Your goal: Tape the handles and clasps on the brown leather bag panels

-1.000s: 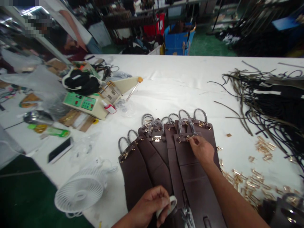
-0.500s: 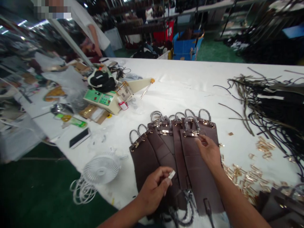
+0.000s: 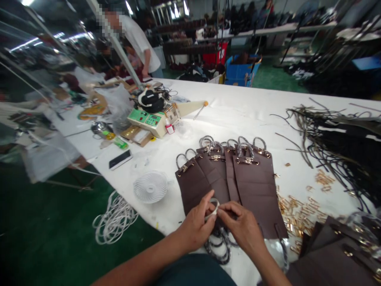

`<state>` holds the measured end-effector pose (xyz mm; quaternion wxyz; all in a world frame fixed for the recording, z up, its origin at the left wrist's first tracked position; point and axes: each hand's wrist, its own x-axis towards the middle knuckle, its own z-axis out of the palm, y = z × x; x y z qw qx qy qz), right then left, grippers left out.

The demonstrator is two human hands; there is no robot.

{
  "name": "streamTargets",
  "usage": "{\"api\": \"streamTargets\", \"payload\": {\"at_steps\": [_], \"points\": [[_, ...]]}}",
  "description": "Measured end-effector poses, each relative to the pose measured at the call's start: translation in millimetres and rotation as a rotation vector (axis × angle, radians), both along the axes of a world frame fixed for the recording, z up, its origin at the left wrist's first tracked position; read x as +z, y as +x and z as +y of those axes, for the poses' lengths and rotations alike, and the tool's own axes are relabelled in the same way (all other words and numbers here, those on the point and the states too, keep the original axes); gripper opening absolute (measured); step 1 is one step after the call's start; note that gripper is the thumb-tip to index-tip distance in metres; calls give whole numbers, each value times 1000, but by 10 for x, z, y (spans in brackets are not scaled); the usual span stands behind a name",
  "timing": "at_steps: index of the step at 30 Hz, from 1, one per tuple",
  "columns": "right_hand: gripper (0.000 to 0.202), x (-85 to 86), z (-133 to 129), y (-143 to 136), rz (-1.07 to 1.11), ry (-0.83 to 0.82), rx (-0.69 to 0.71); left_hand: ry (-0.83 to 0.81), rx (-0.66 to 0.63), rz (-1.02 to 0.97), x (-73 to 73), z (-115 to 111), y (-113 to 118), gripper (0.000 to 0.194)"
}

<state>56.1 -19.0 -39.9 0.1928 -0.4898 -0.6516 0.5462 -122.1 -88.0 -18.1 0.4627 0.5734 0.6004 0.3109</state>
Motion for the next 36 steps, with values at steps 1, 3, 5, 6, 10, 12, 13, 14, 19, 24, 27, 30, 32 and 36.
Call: {"api": "streamTargets", "payload": {"at_steps": [1, 3, 5, 6, 10, 12, 13, 14, 19, 24, 27, 30, 32, 36], "points": [[36, 6, -16, -17, -11, -3, 10, -3, -2, 17, 0, -30, -15, 69], [37, 32, -48, -61, -36, -4, 26, -6, -2, 40, -17, -74, -43, 67], [39, 62, -71, -111, -53, -1, 52, 0, 27, 30, -60, -97, -71, 60], [39, 74, -77, -134, -58, 0, 70, -1, 52, 8, -90, -100, -87, 54], [40, 70, -44, -220, -74, -43, 135, -32, 176, -117, -217, -64, -183, 23], [41, 41, 12, -271, -77, -98, 158, -42, 211, -143, -249, -25, -237, 17], [41, 22, 53, -300, -71, -128, 171, -39, 219, -145, -255, -2, -257, 16], [42, 1, 101, -331, -61, -156, 185, -29, 225, -146, -257, 25, -268, 16], [35, -78, 415, -469, -15, -263, 237, -133, 371, -282, -388, 241, -202, 20], [32, 26, 821, -618, 171, -422, 395, -570, 716, -619, -957, 415, -302, 20], [33, -84, 1265, -780, 149, -334, 260, -670, 698, -671, -1249, 383, -495, 27], [41, -507, 1832, -892, 92, -310, -83, -673, 596, -728, -1368, 348, -608, 37], [41, -841, 2168, -910, 59, -322, -192, -662, 597, -770, -1404, 340, -611, 42], [38, -1199, 2536, -909, -84, -271, -198, -663, 620, -849, -1499, 312, -557, 49]]}}
